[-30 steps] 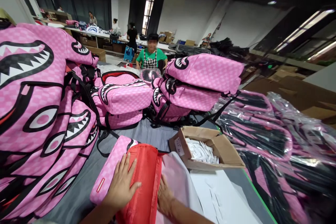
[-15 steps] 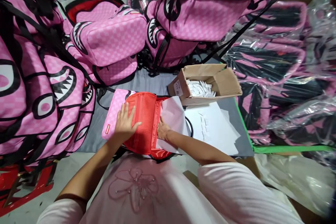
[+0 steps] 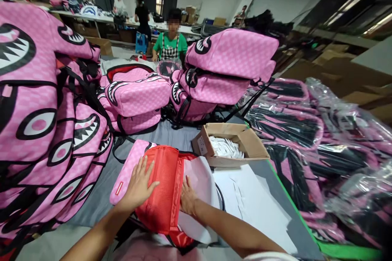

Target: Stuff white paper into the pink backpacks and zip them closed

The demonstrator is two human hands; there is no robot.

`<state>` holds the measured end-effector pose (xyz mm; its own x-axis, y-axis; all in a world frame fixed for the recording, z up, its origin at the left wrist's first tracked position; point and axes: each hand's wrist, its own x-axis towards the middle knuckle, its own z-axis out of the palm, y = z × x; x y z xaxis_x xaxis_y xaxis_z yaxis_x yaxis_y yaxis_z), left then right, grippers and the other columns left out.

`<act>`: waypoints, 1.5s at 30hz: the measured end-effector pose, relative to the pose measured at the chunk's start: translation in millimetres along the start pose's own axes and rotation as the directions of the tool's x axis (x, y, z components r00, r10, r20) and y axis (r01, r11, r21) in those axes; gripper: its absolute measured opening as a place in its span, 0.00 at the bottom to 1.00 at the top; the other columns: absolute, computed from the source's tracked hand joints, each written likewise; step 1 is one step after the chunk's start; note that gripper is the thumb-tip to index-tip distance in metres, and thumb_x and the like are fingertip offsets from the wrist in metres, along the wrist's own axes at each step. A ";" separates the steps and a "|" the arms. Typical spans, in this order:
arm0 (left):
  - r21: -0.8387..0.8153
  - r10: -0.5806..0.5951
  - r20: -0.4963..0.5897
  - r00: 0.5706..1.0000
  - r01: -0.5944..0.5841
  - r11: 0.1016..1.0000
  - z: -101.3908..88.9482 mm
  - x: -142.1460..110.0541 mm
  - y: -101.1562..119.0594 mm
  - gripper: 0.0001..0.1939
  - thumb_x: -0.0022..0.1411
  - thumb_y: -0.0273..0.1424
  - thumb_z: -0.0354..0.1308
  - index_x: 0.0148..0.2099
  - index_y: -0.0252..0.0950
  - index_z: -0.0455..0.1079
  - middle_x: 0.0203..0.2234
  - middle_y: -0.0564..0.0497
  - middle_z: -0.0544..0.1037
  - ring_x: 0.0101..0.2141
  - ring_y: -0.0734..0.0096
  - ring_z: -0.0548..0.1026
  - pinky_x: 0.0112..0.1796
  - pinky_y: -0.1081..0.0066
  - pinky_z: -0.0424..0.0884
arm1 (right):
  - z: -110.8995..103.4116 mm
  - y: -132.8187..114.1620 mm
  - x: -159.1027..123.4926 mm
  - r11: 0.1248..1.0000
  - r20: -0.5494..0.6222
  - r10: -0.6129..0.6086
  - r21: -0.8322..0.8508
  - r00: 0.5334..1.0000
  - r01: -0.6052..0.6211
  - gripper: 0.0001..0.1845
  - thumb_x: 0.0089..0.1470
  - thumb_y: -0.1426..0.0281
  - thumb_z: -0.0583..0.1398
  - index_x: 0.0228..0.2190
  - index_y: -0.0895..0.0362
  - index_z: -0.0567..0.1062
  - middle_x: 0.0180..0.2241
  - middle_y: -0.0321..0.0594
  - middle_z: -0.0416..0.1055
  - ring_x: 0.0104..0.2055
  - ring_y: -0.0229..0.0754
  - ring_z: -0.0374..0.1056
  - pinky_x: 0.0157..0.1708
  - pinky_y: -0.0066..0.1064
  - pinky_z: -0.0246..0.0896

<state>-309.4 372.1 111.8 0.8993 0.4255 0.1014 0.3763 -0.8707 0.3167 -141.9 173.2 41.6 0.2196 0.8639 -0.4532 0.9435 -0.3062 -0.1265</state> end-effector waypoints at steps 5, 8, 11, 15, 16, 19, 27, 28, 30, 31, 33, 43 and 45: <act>0.098 0.066 -0.061 0.996 -0.060 0.993 -4.4 0.0 6.9 0.34 0.68 0.42 0.54 0.71 0.36 0.53 0.70 0.34 0.47 0.69 0.43 0.42 0.63 0.42 0.52 | 4.2 -8.8 2.5 0.998 0.109 0.046 -0.047 0.993 -0.041 0.50 0.51 0.49 0.61 0.67 0.61 0.54 0.69 0.58 0.45 0.71 0.69 0.33 0.65 0.65 0.15; 0.128 0.296 -0.019 0.955 -0.291 0.948 -10.5 0.3 9.5 0.28 0.69 0.30 0.52 0.70 0.43 0.55 0.70 0.42 0.50 0.70 0.50 0.43 0.64 0.45 0.51 | 4.5 -18.4 4.1 0.995 0.102 0.076 -0.072 0.992 -0.069 0.39 0.59 0.53 0.54 0.67 0.55 0.54 0.69 0.51 0.47 0.71 0.65 0.36 0.65 0.64 0.13; 0.074 0.365 0.150 0.919 -0.379 0.923 -21.2 3.5 14.9 0.30 0.65 0.20 0.49 0.67 0.45 0.60 0.69 0.46 0.56 0.68 0.57 0.51 0.64 0.48 0.55 | 0.0 -15.4 -5.5 0.998 0.058 0.046 -0.037 0.997 -0.044 0.47 0.57 0.47 0.54 0.68 0.57 0.49 0.70 0.54 0.41 0.71 0.67 0.30 0.65 0.64 0.14; 0.110 0.056 0.296 0.954 -0.092 0.990 -30.0 24.9 52.7 0.22 0.64 0.19 0.50 0.56 0.37 0.72 0.60 0.40 0.70 0.60 0.48 0.67 0.55 0.48 0.67 | -5.1 -17.1 -7.0 0.991 0.110 0.095 -0.105 0.989 -0.083 0.54 0.51 0.44 0.59 0.67 0.64 0.51 0.69 0.61 0.41 0.70 0.71 0.31 0.66 0.65 0.21; 0.132 -0.004 0.290 0.957 -0.036 0.991 -28.6 33.6 67.9 0.18 0.65 0.22 0.51 0.53 0.33 0.74 0.55 0.36 0.74 0.57 0.44 0.71 0.53 0.48 0.69 | -6.2 -21.4 -3.5 0.987 0.123 0.103 -0.138 0.987 -0.086 0.49 0.53 0.48 0.59 0.66 0.64 0.55 0.68 0.60 0.46 0.70 0.70 0.34 0.66 0.64 0.22; 0.183 -0.117 0.237 0.964 0.074 0.980 -14.9 56.6 111.4 0.20 0.67 0.30 0.53 0.56 0.24 0.72 0.48 0.28 0.77 0.53 0.37 0.73 0.54 0.42 0.65 | -13.7 -34.7 1.2 0.980 0.118 0.115 -0.175 0.986 -0.093 0.38 0.55 0.56 0.60 0.63 0.62 0.64 0.65 0.57 0.56 0.70 0.67 0.42 0.68 0.62 0.25; 0.226 -0.022 0.181 0.983 -0.020 0.974 48.7 13.2 108.3 0.33 0.64 0.18 0.41 0.71 0.27 0.50 0.70 0.34 0.46 0.70 0.48 0.37 0.65 0.37 0.34 | -54.1 33.5 -90.8 0.985 -0.294 0.158 -0.015 0.943 -0.170 0.18 0.66 0.65 0.51 0.46 0.61 0.76 0.49 0.52 0.74 0.54 0.51 0.66 0.65 0.51 0.42; 0.215 0.032 0.205 0.978 -0.077 0.974 56.2 8.7 109.0 0.33 0.62 0.17 0.40 0.70 0.26 0.53 0.70 0.36 0.47 0.70 0.51 0.37 0.66 0.40 0.33 | -56.0 44.9 -100.3 0.984 -0.321 0.167 -0.010 0.932 -0.180 0.18 0.66 0.68 0.49 0.46 0.60 0.76 0.48 0.50 0.74 0.53 0.50 0.66 0.65 0.51 0.41; 0.189 0.111 0.280 0.954 -0.168 0.967 69.9 7.0 119.0 0.32 0.60 0.17 0.42 0.66 0.24 0.62 0.68 0.38 0.55 0.70 0.59 0.40 0.68 0.50 0.33 | -58.8 60.4 -111.5 0.987 -0.356 0.122 -0.052 0.926 -0.150 0.17 0.65 0.72 0.50 0.47 0.58 0.76 0.49 0.48 0.74 0.55 0.50 0.63 0.66 0.55 0.35; 0.184 0.127 0.306 0.943 -0.190 0.964 75.3 9.2 126.4 0.30 0.59 0.17 0.43 0.62 0.23 0.66 0.65 0.37 0.61 0.70 0.61 0.44 0.69 0.56 0.34 | -60.3 64.4 -113.7 0.988 -0.360 0.076 -0.096 0.930 -0.117 0.16 0.64 0.73 0.51 0.46 0.57 0.76 0.49 0.47 0.74 0.56 0.52 0.62 0.66 0.58 0.30; 0.197 0.108 0.328 0.938 -0.180 0.964 81.4 16.7 138.8 0.26 0.58 0.19 0.46 0.57 0.21 0.72 0.59 0.33 0.69 0.69 0.58 0.50 0.69 0.60 0.36 | -64.5 66.5 -114.3 0.981 -0.325 -0.024 -0.192 0.945 -0.041 0.14 0.63 0.71 0.53 0.41 0.56 0.79 0.44 0.47 0.75 0.55 0.55 0.60 0.65 0.61 0.24; 0.142 0.109 0.327 0.939 -0.163 0.976 64.9 29.9 116.5 0.27 0.64 0.19 0.40 0.63 0.19 0.62 0.65 0.33 0.61 0.70 0.57 0.44 0.68 0.52 0.37 | -62.0 39.9 -100.9 0.940 0.060 -0.297 -0.160 0.953 0.303 0.27 0.65 0.54 0.50 0.45 0.62 0.78 0.44 0.53 0.76 0.45 0.52 0.66 0.52 0.47 0.50; 0.130 0.106 0.336 0.936 -0.158 0.979 71.6 28.0 122.2 0.26 0.64 0.20 0.41 0.62 0.19 0.63 0.65 0.31 0.60 0.70 0.55 0.42 0.68 0.51 0.38 | -60.0 34.4 -87.9 0.934 0.060 -0.319 -0.149 0.946 0.325 0.31 0.65 0.50 0.49 0.51 0.62 0.75 0.53 0.55 0.72 0.51 0.55 0.64 0.53 0.49 0.51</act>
<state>-222.3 260.0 85.8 0.9564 0.2230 -0.1889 0.2557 -0.9514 0.1716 -113.8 110.7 130.1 -0.1086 0.8908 -0.4412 0.9895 0.0544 -0.1338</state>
